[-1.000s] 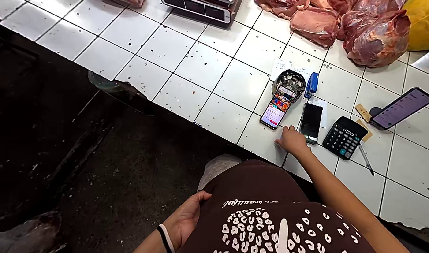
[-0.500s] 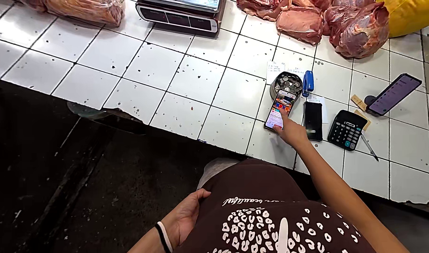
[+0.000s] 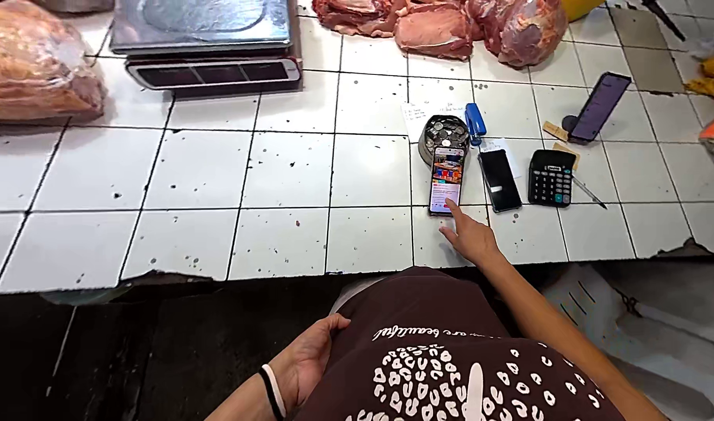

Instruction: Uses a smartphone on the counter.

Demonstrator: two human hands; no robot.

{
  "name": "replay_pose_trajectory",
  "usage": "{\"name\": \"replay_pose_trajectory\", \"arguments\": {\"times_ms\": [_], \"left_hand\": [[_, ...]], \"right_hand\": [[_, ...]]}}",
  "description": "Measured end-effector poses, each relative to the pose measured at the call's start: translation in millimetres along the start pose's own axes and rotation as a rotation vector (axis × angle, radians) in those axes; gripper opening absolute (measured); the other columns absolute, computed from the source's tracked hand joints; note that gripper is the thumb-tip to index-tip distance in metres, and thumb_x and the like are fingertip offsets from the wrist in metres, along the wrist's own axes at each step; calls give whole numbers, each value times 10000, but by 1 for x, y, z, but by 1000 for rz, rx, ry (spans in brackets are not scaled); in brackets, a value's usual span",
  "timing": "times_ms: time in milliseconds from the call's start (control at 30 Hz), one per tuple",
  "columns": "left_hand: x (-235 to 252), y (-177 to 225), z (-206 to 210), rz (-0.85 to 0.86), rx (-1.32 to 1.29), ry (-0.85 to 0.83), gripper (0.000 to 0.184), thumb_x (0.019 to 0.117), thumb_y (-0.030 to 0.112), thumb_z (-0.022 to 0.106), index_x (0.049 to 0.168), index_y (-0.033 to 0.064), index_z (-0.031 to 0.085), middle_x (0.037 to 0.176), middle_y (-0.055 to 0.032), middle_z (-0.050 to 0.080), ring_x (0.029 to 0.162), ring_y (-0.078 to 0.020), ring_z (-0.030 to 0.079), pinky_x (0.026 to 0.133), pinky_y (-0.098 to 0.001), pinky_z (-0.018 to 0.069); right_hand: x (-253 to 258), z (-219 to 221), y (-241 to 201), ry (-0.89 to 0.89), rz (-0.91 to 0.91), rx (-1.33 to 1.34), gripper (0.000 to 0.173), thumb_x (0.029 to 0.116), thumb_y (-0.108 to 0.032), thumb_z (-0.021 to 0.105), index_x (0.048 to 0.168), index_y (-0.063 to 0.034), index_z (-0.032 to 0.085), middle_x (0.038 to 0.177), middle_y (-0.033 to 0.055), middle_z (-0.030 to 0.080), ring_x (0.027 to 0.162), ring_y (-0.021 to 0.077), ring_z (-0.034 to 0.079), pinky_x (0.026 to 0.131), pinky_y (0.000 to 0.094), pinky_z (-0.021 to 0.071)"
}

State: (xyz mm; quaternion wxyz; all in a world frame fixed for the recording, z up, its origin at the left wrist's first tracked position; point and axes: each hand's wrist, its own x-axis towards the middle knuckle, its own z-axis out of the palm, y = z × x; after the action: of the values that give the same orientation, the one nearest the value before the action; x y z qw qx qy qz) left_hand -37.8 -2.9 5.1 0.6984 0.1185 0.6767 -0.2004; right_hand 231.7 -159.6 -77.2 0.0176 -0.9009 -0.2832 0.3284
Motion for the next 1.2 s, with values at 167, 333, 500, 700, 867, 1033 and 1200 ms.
{"name": "replay_pose_trajectory", "arguments": {"times_ms": [167, 333, 500, 700, 867, 1033, 1200], "left_hand": [[5, 21, 9, -57, 134, -12, 143, 1012, 163, 461, 919, 111, 555, 732, -69, 649, 616, -132, 660, 511, -277, 548], [7, 32, 21, -88, 245, -10, 143, 1012, 159, 458, 908, 122, 549, 717, -60, 636, 602, -124, 647, 505, -265, 537], [7, 33, 29, -98, 294, -15, 145, 1021, 159, 454, 922, 120, 551, 728, -56, 637, 619, -123, 651, 523, -263, 542], [9, 20, 30, -89, 212, -27, 145, 1011, 155, 458, 911, 117, 556, 720, -61, 637, 613, -125, 652, 520, -267, 544], [7, -4, 34, -80, 80, -31, 150, 1012, 168, 456, 922, 113, 563, 737, -68, 651, 626, -132, 663, 531, -277, 555], [7, -40, 39, -17, -86, -33, 153, 1017, 161, 449, 921, 112, 557, 731, -67, 643, 619, -131, 654, 525, -276, 548], [7, -81, 51, 40, -248, -30, 178, 1028, 157, 425, 915, 111, 554, 724, -67, 652, 611, -129, 660, 524, -275, 552]], "right_hand": [[-17, 12, 11, -13, 68, 45, 700, 1078, -462, 473, 1666, -251, 157, 1310, 198, 658, 1125, 390, 676, 956, 574, 508], [-31, 16, 24, -35, 156, 67, 700, 1076, -458, 479, 1666, -252, 162, 1317, 192, 655, 1133, 383, 673, 964, 567, 506], [-35, 16, 32, -69, 181, 72, 706, 1078, -455, 478, 1668, -254, 147, 1353, 190, 637, 1160, 388, 662, 983, 570, 500], [-24, 9, 31, -81, 93, 46, 671, 1083, -448, 470, 1663, -264, 185, 1345, 188, 637, 1141, 378, 667, 967, 562, 506], [-5, -1, 30, -107, -20, -29, 679, 1084, -454, 462, 1666, -268, 165, 1323, 192, 642, 1121, 378, 669, 960, 559, 507], [15, -14, 31, -146, -131, -121, 709, 1080, -462, 469, 1670, -287, 117, 1358, 198, 627, 1161, 394, 659, 975, 580, 501], [32, -27, 36, -193, -222, -214, 680, 1084, -456, 463, 1665, -276, 159, 1353, 209, 633, 1199, 404, 642, 994, 595, 485]]}}
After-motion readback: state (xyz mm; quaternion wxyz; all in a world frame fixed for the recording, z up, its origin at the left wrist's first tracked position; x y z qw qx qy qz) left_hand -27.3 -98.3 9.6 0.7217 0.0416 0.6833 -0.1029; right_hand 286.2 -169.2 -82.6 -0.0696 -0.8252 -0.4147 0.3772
